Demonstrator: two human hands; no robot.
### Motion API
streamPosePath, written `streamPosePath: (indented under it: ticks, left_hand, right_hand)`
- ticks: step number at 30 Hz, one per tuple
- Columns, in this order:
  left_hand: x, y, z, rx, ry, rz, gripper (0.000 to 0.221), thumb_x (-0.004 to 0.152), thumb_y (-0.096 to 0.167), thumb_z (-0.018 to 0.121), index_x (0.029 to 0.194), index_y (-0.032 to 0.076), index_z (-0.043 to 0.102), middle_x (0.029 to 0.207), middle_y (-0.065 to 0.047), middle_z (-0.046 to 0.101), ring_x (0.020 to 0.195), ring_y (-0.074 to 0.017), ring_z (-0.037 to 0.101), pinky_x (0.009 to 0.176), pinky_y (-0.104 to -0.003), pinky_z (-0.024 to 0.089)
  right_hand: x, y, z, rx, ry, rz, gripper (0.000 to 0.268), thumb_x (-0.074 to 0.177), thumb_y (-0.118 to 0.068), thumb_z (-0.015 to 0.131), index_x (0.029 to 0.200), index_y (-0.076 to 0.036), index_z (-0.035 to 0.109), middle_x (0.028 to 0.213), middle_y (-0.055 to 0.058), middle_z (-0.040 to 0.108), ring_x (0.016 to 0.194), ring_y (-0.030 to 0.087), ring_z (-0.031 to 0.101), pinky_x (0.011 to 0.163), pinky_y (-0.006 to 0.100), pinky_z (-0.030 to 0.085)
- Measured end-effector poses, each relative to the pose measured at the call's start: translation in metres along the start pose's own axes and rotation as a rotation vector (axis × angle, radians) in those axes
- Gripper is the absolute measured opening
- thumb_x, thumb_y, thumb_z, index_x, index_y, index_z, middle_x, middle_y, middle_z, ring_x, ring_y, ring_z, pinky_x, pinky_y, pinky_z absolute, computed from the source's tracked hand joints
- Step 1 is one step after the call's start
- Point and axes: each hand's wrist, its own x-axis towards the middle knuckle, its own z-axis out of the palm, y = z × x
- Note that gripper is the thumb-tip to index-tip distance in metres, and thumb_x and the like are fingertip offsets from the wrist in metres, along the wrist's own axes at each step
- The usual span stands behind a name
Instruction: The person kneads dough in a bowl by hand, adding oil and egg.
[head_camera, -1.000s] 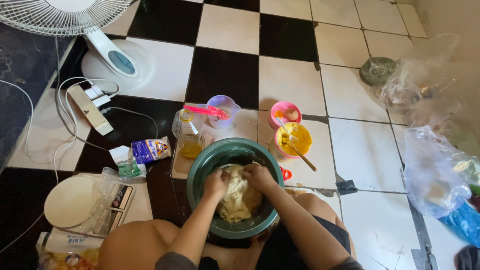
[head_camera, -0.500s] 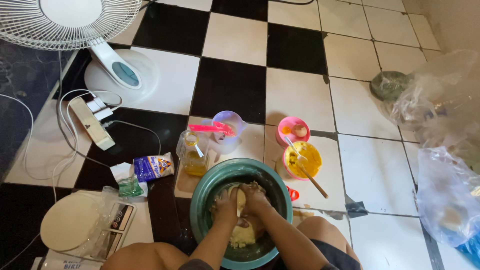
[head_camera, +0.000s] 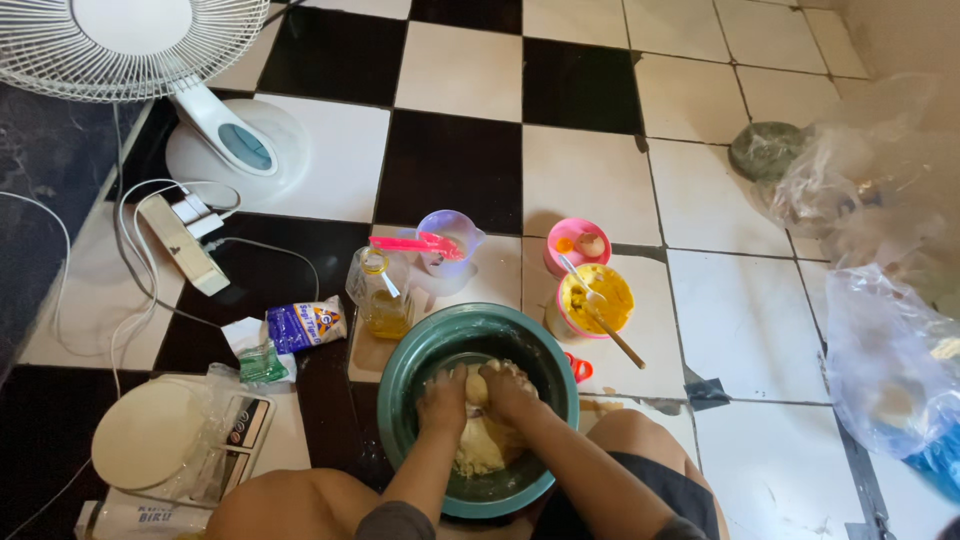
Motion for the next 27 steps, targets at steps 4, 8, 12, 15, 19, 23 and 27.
streamPosePath:
  ticks: [4, 8, 12, 15, 19, 23, 27]
  left_hand:
    - [-0.017, 0.010, -0.014, -0.072, -0.015, -0.049, 0.049, 0.090, 0.020, 0.068, 0.132, 0.028, 0.043, 0.128, -0.008, 0.051, 0.129, -0.0380, 0.049, 0.094, -0.057, 0.052]
    - [-0.031, 0.016, -0.030, -0.244, -0.134, -0.061, 0.090, 0.065, 0.031, 0.092, 0.135, 0.024, 0.036, 0.144, -0.018, 0.034, 0.138, -0.0458, 0.035, 0.104, -0.062, 0.043]
    - [-0.072, 0.031, -0.071, -0.432, -0.106, 0.151, 0.117, 0.070, 0.030, 0.090, 0.157, 0.010, 0.014, 0.160, -0.030, -0.004, 0.149, -0.0472, 0.008, 0.118, -0.064, 0.011]
    - [-0.099, 0.063, -0.108, 0.165, -0.334, 0.040, 0.087, 0.089, 0.044, 0.067, 0.158, 0.020, 0.019, 0.168, -0.007, -0.004, 0.151, -0.0377, -0.016, 0.113, -0.073, 0.007]
    - [-0.093, 0.061, -0.088, 0.191, -0.451, 0.010, 0.099, 0.088, 0.052, 0.064, 0.160, 0.023, 0.002, 0.167, -0.008, -0.005, 0.153, -0.0353, 0.003, 0.113, -0.073, 0.001]
    - [-0.050, 0.042, -0.031, 0.306, -0.481, 0.037, 0.097, 0.086, 0.061, 0.059, 0.159, 0.022, 0.007, 0.167, -0.011, -0.001, 0.153, -0.0311, -0.003, 0.112, -0.072, 0.003]
    - [0.003, 0.015, 0.041, 0.446, -0.488, 0.027, 0.107, 0.080, 0.072, 0.055, 0.158, 0.027, -0.003, 0.166, -0.011, -0.009, 0.152, -0.0355, -0.006, 0.107, -0.078, 0.006]
  right_hand:
    - [-0.079, -0.030, -0.089, 0.132, -0.185, -0.048, 0.076, 0.085, -0.045, 0.071, 0.151, -0.029, 0.038, 0.153, 0.034, 0.025, 0.136, 0.054, 0.037, 0.110, 0.058, 0.037]
    - [-0.146, -0.050, -0.163, 0.317, -0.210, -0.167, 0.069, 0.092, -0.011, 0.049, 0.155, -0.026, 0.025, 0.143, 0.033, 0.045, 0.133, 0.050, 0.044, 0.116, 0.052, 0.036]
    - [-0.141, -0.046, -0.167, 0.271, -0.140, -0.212, 0.056, 0.093, -0.006, 0.040, 0.144, -0.027, 0.046, 0.139, 0.022, 0.055, 0.124, 0.044, 0.056, 0.108, 0.048, 0.046]
    - [-0.132, -0.044, -0.155, 0.133, -0.150, -0.232, 0.058, 0.093, -0.003, 0.037, 0.143, -0.028, 0.050, 0.131, 0.022, 0.060, 0.117, 0.044, 0.060, 0.102, 0.049, 0.050]
    - [-0.117, -0.038, -0.150, 0.036, -0.142, -0.182, 0.062, 0.091, 0.000, 0.041, 0.146, -0.026, 0.049, 0.126, 0.024, 0.063, 0.116, 0.041, 0.062, 0.100, 0.048, 0.051]
    - [-0.078, -0.020, -0.130, 0.303, -0.151, -0.170, 0.047, 0.093, -0.008, 0.049, 0.136, -0.025, 0.057, 0.122, 0.023, 0.065, 0.112, 0.042, 0.063, 0.094, 0.048, 0.051]
    - [-0.016, 0.032, -0.024, 0.471, -0.277, -0.214, 0.043, 0.077, -0.010, 0.063, 0.120, -0.015, 0.061, 0.102, 0.017, 0.065, 0.101, 0.036, 0.063, 0.085, 0.044, 0.049]
